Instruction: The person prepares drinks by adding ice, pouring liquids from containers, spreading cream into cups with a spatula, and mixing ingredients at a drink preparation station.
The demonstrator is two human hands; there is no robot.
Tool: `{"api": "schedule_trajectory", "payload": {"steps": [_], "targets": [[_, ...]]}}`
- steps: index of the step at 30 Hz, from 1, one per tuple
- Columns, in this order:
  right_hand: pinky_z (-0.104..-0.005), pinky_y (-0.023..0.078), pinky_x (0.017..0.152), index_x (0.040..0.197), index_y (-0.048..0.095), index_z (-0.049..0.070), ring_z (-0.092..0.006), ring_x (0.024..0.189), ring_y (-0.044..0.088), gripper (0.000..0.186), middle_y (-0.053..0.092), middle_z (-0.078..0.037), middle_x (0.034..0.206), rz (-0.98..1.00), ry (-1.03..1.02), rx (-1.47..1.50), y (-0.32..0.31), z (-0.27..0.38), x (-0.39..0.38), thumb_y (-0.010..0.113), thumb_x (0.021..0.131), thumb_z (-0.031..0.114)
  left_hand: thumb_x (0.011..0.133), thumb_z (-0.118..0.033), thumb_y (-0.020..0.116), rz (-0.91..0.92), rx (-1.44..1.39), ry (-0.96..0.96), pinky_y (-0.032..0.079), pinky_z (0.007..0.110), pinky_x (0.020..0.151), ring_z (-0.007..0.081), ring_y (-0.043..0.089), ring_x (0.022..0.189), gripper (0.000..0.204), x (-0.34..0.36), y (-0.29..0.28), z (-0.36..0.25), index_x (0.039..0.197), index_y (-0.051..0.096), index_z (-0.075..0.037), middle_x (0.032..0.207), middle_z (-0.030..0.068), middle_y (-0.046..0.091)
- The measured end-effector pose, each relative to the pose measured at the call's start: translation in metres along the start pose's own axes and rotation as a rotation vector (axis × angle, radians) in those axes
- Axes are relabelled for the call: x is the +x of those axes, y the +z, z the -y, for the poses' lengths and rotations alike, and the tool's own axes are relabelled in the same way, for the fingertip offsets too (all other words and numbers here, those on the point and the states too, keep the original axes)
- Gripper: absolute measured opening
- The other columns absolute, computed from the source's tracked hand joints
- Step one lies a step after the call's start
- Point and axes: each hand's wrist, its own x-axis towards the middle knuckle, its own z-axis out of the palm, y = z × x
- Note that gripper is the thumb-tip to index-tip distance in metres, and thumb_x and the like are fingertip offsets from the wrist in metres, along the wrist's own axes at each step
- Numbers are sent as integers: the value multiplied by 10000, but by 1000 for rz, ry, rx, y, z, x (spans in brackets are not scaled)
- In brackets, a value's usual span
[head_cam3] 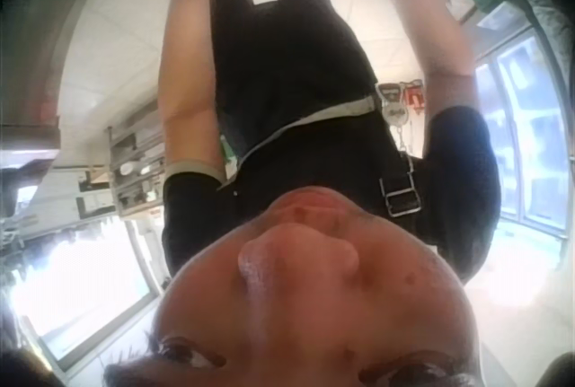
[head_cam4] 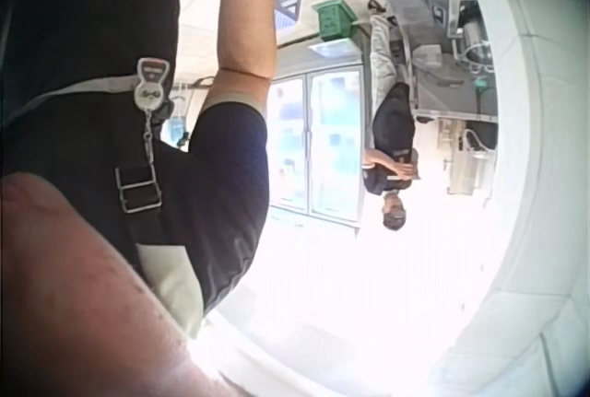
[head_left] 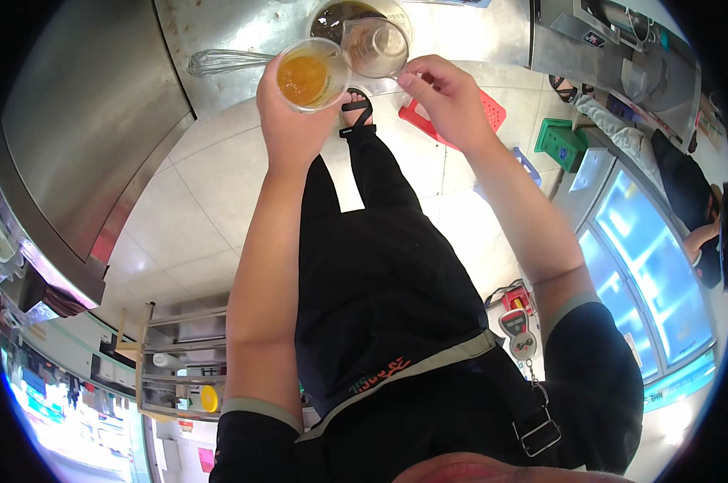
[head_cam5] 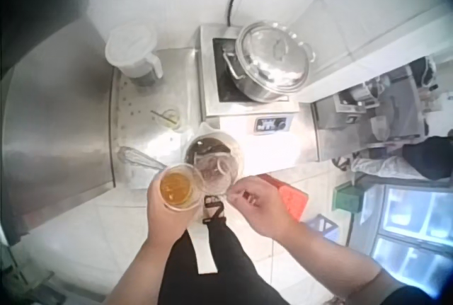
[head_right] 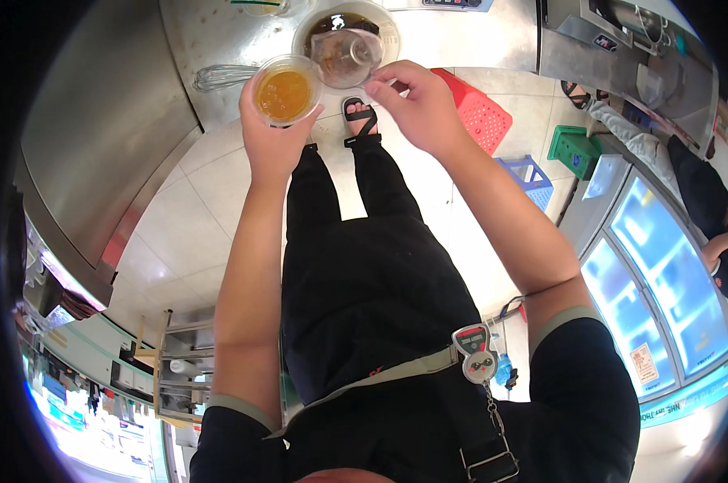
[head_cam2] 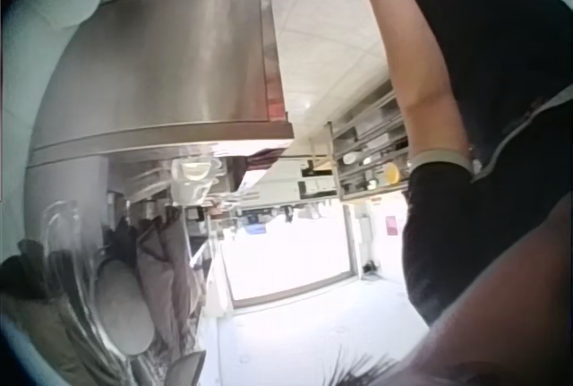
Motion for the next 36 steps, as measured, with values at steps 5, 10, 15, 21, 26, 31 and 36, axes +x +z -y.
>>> {"api": "schedule_trajectory", "payload": {"steps": [5, 10, 15, 21, 26, 31, 36], "targets": [[-290, 502, 756, 1021, 707, 11, -161, 852, 619, 232, 663, -99, 1053, -181, 211, 182, 24, -84, 11, 713, 898, 208, 661, -97, 903, -19, -245, -123, 396, 376, 1091, 244, 481, 1291, 901, -20, -33, -8, 1396, 386, -31, 1358, 122, 488], [-353, 523, 817, 1050, 712, 27, -258, 911, 679, 296, 693, -163, 1041, -249, 313, 42, 37, -122, 31, 704, 889, 275, 632, -74, 904, 53, -112, -48, 357, 413, 1126, 280, 441, 1330, 990, -43, -78, -46, 1429, 322, 4, 1416, 165, 430], [-419, 537, 843, 1155, 668, 33, -345, 916, 694, 338, 697, -220, 1027, -482, 324, -91, 40, -89, 6, 657, 890, 243, 629, -81, 909, 273, 3, -22, 357, 397, 1126, 274, 443, 1332, 1017, -65, -134, -113, 1445, 309, 13, 1448, 166, 402], [-401, 528, 804, 1087, 668, 25, -294, 919, 685, 334, 705, -185, 970, -363, 399, 67, 25, -41, -146, 686, 840, 251, 626, -149, 918, 686, -91, 228, 392, 404, 1087, 285, 493, 1279, 965, -56, -160, -234, 1408, 377, 11, 1384, 179, 451], [-384, 517, 912, 1155, 668, 27, -280, 1006, 676, 375, 705, -159, 1074, -311, 450, 9, 15, -8, -352, 665, 861, 260, 607, -225, 925, 1025, -154, 638, 405, 405, 1070, 294, 528, 1235, 952, -65, -138, -356, 1378, 419, 11, 1324, 170, 518], [-343, 529, 729, 1251, 605, 21, -223, 894, 656, 368, 671, -120, 1093, -1416, 674, 613, 111, -90, -578, 573, 945, 223, 583, -210, 930, 1473, -326, 873, 421, 382, 1056, 257, 549, 1218, 957, -134, -79, -461, 1361, 429, 34, 1301, 156, 551], [-380, 488, 598, 902, 631, 76, -230, 754, 636, 177, 643, -89, 809, -2080, 1051, 1341, 427, -108, -754, 529, 917, 220, 620, -176, 920, 1898, -560, 595, 433, 413, 1051, 273, 525, 1244, 910, -267, -5, -508, 1353, 415, 16, 1333, 147, 528]]}}
